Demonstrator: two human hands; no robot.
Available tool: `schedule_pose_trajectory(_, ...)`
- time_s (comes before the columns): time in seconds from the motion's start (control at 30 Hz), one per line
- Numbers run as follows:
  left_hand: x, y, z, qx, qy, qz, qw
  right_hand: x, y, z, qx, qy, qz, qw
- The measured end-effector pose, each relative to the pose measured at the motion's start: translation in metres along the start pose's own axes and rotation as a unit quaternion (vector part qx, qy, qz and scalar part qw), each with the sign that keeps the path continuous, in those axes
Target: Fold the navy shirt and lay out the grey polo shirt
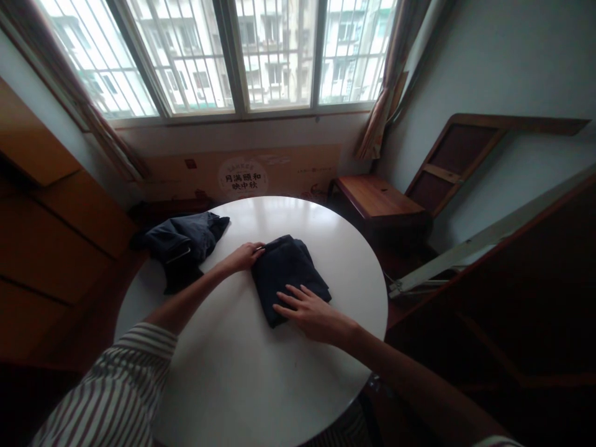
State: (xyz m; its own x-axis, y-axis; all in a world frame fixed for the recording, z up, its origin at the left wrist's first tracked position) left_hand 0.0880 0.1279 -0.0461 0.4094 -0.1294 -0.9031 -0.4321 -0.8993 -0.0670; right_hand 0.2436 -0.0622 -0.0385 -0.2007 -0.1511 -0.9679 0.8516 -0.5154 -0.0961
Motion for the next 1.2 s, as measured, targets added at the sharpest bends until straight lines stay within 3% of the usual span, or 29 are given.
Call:
schedule_pose_trajectory(0.13, 0.009, -0.013, 0.000, 0.003, 0.132, -0.026, 0.991, -0.026, -0.004, -0.011, 0.023, -0.093, -0.072, 0.993)
schedule_pose_trajectory(0.2, 0.014, -0.022, -0.003, 0.015, 0.173, -0.046, 0.984, -0.044, -0.010, -0.042, 0.083, -0.114, -0.137, 0.980)
schedule_pose_trajectory(0.33, 0.022, -0.037, -0.010, 0.040, 0.186, -0.076, 0.979, -0.074, -0.020, -0.126, 0.252, -0.037, -0.266, 0.930)
schedule_pose_trajectory(0.43, 0.023, -0.040, -0.012, 0.043, 0.186, -0.090, 0.977, -0.074, -0.034, -0.175, 0.321, -0.030, -0.267, 0.908)
schedule_pose_trajectory(0.57, 0.027, -0.036, -0.006, -0.015, 0.224, -0.102, 0.969, -0.063, -0.046, -0.204, 0.347, -0.032, -0.256, 0.902)
schedule_pose_trajectory(0.67, 0.032, -0.020, -0.006, -0.081, 0.184, -0.139, 0.970, -0.052, -0.043, -0.208, 0.371, -0.017, -0.266, 0.890)
schedule_pose_trajectory(0.73, 0.036, -0.002, -0.019, -0.086, 0.119, -0.156, 0.977, -0.045, -0.042, -0.207, 0.381, -0.011, -0.268, 0.885)
schedule_pose_trajectory(0.87, 0.057, 0.039, -0.054, -0.054, 0.029, -0.102, 0.993, -0.040, -0.042, -0.202, 0.382, -0.006, -0.259, 0.887)
schedule_pose_trajectory(0.97, 0.065, 0.061, -0.063, -0.052, 0.007, -0.062, 0.997, -0.046, -0.043, -0.191, 0.363, 0.001, -0.250, 0.898)
schedule_pose_trajectory(1.07, 0.054, 0.059, -0.056, -0.040, 0.017, -0.074, 0.996, -0.057, -0.045, -0.165, 0.311, 0.041, -0.241, 0.918)
schedule_pose_trajectory(1.2, 0.021, 0.020, -0.029, -0.038, 0.091, -0.127, 0.987, -0.043, -0.051, -0.110, 0.174, 0.092, -0.162, 0.967)
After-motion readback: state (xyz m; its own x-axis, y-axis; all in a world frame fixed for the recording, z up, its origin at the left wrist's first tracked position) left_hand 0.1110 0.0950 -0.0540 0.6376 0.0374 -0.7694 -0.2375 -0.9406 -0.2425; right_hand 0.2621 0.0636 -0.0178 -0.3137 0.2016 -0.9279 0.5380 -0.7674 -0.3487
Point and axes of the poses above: each hand's wrist, its own y-axis away from the middle knuckle, its own x-axis out of the palm, z = x × y, the point moved 9 cm from there along -y, towards the middle knuckle, and after that the axes turned 2 degrees about -y, right-handed, at the moved point
